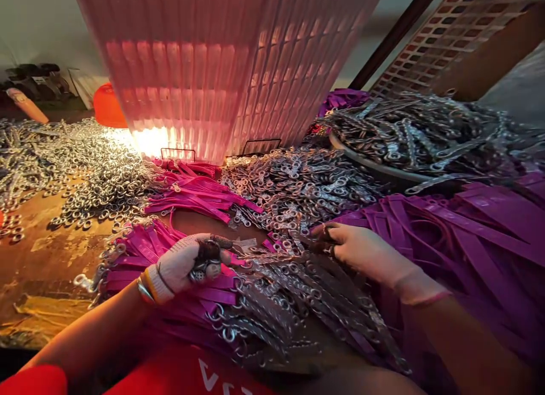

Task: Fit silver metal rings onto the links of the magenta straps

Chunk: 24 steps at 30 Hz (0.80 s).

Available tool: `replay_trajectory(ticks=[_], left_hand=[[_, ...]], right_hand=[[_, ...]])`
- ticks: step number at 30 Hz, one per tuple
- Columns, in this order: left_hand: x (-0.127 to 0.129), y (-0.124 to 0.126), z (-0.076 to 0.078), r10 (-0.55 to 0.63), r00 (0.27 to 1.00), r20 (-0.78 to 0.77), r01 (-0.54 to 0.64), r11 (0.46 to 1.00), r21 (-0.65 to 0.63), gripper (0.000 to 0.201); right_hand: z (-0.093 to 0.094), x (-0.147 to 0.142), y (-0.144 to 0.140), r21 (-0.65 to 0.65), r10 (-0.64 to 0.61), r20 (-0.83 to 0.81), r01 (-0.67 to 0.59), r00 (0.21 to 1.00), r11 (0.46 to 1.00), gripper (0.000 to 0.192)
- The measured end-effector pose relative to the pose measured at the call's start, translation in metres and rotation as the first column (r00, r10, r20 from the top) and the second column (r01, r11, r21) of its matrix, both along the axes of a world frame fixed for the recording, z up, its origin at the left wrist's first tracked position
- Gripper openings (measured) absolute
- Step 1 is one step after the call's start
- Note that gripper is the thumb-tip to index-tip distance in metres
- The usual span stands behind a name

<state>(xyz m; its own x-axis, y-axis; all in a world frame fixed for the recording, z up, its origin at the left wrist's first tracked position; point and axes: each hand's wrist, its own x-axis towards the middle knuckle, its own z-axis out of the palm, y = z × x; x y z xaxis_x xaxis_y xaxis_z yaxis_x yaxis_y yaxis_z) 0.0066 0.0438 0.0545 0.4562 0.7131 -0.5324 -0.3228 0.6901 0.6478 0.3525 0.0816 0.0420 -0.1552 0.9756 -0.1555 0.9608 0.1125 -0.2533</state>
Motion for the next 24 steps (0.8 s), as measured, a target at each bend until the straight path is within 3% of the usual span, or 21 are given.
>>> replay_trajectory(ticks=[3, 7, 10, 12, 18, 24], left_hand=[[0.002, -0.008, 0.004, -0.026, 0.993, -0.115, 0.049, 0.978, 0.201, 0.018], [0.006, -0.015, 0.010, -0.037, 0.958, -0.284, 0.129, 0.941, 0.312, 0.030], [0.008, -0.017, 0.011, -0.080, 0.943, -0.323, 0.197, 0.918, 0.346, 0.036], [0.008, -0.017, 0.012, -0.105, 0.950, -0.294, 0.211, 0.910, 0.357, 0.031], [0.008, -0.022, 0.015, -0.097, 0.962, -0.255, 0.202, 0.883, 0.425, 0.022], [0.009, -0.025, 0.018, -0.074, 0.950, -0.303, 0.207, 0.878, 0.432, 0.015]], right_hand=[[-0.009, -0.010, -0.002, -0.091, -0.072, -0.203, 0.055, 0.977, 0.994, 0.033], [-0.008, -0.036, -0.009, 0.035, -0.121, -0.261, 0.134, 0.958, 0.990, 0.042], [0.004, -0.069, -0.022, 0.055, -0.055, -0.518, 0.097, 0.854, 0.994, 0.053], [0.015, -0.094, -0.034, 0.091, 0.040, -0.612, 0.020, 0.790, 0.996, 0.043], [0.043, -0.139, -0.067, 0.146, 0.178, -0.443, -0.125, 0.879, 0.981, 0.022], [0.045, -0.154, -0.074, 0.179, 0.219, -0.312, -0.169, 0.924, 0.969, 0.020]])
